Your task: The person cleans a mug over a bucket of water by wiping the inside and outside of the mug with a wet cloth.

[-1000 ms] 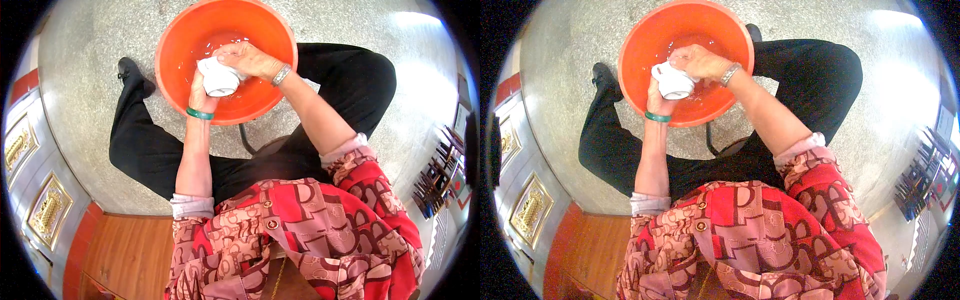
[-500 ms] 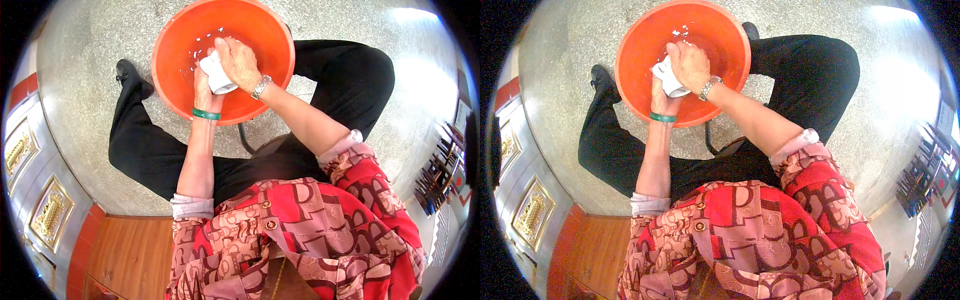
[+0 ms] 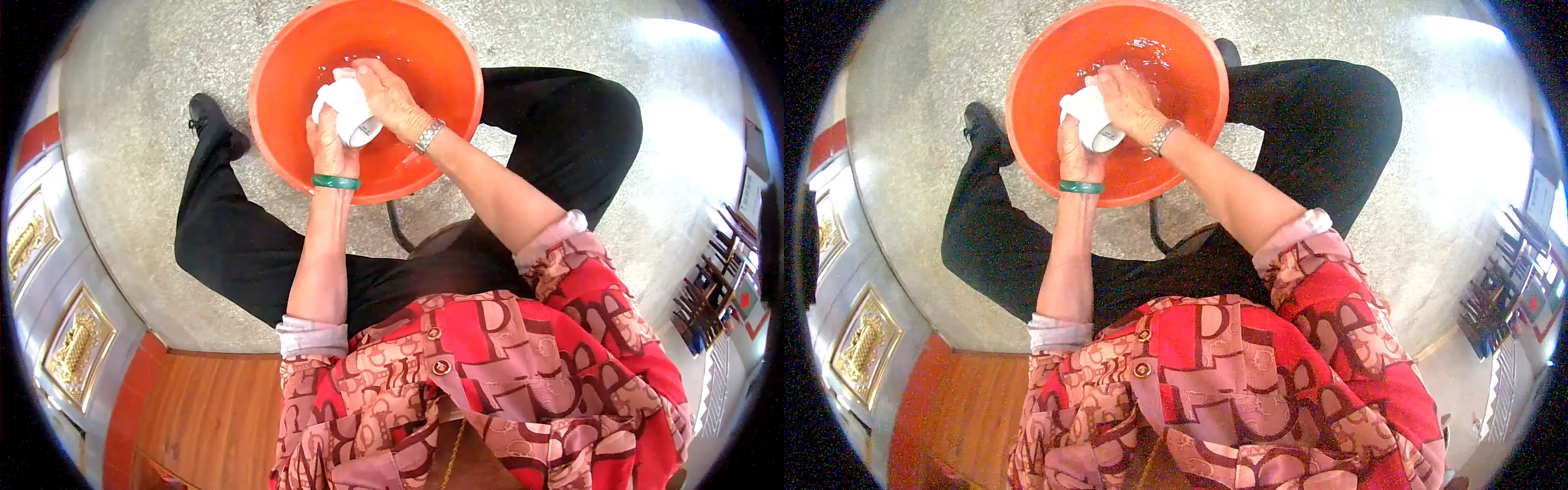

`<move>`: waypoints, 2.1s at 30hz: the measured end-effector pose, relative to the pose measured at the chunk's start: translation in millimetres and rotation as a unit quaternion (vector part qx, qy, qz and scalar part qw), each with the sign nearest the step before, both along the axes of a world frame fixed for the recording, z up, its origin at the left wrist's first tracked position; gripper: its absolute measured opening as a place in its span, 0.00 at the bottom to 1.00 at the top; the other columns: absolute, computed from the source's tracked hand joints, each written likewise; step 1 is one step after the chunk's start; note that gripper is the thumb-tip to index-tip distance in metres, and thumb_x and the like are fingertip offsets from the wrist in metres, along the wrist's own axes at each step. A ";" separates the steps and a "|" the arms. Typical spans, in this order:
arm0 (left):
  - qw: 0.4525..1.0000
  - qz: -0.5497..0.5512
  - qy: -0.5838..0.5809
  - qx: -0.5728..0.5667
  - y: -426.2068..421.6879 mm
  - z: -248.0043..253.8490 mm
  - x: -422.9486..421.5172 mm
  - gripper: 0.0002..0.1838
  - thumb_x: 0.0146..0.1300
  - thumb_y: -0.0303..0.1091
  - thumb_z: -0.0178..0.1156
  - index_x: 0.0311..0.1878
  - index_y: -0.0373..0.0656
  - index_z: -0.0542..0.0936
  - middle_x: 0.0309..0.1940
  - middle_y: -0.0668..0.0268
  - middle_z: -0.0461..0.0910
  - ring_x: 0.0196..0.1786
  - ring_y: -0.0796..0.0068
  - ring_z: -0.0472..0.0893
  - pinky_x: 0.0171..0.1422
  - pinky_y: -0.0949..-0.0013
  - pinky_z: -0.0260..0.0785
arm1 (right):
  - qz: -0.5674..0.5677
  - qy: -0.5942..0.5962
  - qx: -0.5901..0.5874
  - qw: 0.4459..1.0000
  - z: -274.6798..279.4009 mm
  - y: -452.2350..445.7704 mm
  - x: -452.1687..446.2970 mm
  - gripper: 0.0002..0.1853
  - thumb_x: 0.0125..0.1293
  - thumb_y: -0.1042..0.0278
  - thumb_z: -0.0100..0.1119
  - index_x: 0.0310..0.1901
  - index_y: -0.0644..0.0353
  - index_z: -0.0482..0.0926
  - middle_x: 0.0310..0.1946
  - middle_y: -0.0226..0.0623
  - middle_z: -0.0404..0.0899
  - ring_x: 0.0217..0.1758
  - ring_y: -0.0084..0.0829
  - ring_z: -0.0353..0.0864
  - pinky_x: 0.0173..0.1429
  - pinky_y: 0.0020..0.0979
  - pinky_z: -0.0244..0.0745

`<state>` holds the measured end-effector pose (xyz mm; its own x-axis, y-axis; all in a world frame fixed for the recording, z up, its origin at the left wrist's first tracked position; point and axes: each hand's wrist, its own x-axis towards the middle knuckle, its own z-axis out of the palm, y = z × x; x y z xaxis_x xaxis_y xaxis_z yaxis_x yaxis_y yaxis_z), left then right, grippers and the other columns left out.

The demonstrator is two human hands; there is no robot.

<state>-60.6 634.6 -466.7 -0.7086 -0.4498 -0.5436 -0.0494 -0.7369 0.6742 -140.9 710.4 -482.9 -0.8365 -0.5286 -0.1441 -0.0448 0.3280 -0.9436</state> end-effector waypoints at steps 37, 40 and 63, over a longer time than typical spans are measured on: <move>0.984 0.026 0.023 0.173 -10.3 -30.9 -4.1 0.32 0.60 0.62 0.41 0.57 0.46 0.67 0.52 0.66 0.72 0.53 0.64 0.72 0.56 0.58 0.67 | 0.126 0.201 0.078 0.968 45.3 1.2 22.3 0.14 0.57 0.55 0.49 0.25 0.57 0.77 0.27 0.44 0.78 0.31 0.46 0.77 0.36 0.44 0.72; 0.982 0.052 -0.025 0.179 -6.8 -23.1 -5.9 0.34 0.58 0.65 0.41 0.57 0.49 0.67 0.54 0.66 0.71 0.55 0.64 0.71 0.57 0.53 0.65 | 0.074 0.155 0.213 0.962 46.3 -11.5 4.1 0.14 0.59 0.54 0.50 0.32 0.54 0.79 0.30 0.42 0.78 0.35 0.42 0.78 0.39 0.42 0.73; 0.946 0.174 -0.025 0.274 -16.9 -23.2 -1.0 0.27 0.62 0.59 0.38 0.54 0.49 0.70 0.53 0.61 0.71 0.56 0.54 0.69 0.58 0.45 0.63 | -0.024 -0.373 -0.017 0.927 -76.1 30.7 -37.8 0.11 0.57 0.64 0.59 0.38 0.60 0.77 0.31 0.31 0.78 0.35 0.23 0.78 0.38 0.27 0.74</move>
<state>-61.5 617.8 -489.9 -0.5369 -0.2922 -0.7914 0.2381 -0.9524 0.1902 -178.7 741.1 -559.0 -0.5333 -0.5075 -0.6767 0.6389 0.2827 -0.7155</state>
